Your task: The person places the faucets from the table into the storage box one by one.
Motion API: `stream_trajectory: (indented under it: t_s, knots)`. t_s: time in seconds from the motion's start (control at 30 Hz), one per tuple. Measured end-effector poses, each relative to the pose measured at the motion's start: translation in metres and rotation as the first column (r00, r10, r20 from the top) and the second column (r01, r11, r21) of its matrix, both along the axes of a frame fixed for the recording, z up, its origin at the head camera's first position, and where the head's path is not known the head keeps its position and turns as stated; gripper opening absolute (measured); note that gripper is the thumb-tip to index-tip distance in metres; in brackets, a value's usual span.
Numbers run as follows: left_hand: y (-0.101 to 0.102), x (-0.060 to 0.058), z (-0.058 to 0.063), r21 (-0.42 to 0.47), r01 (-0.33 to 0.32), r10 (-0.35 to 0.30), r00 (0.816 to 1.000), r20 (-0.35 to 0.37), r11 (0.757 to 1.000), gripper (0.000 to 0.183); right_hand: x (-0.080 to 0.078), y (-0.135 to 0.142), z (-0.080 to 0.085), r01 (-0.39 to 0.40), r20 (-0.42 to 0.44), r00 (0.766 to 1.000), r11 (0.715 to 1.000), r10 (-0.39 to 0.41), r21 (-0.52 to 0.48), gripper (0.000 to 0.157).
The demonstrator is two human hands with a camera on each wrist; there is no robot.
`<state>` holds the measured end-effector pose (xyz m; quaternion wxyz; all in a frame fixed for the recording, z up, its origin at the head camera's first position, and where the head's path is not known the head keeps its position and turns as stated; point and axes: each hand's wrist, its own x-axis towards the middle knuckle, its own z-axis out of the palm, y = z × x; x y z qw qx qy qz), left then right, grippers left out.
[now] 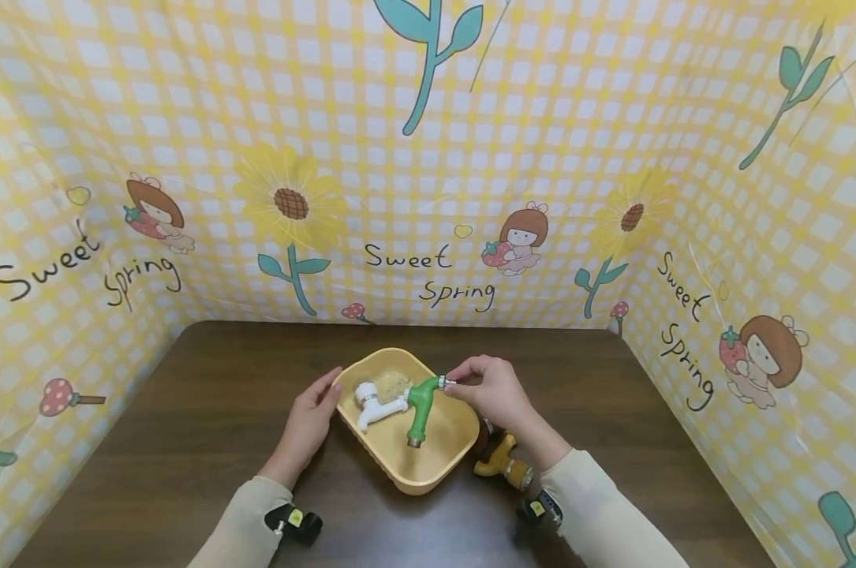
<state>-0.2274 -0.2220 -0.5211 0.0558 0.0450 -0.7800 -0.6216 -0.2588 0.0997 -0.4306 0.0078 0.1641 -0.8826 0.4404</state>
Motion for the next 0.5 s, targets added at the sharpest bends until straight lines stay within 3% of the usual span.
stream_trajectory:
  t_s: [0.5]
  knots:
    - [0.0005, 0.0001, 0.0007, 0.005, -0.006, 0.006, 1.0, 0.004, 1.0, 0.048, -0.0051, -0.0084, -0.007, -0.062, -0.014, 0.998, 0.998, 0.062, 0.011, 0.011]
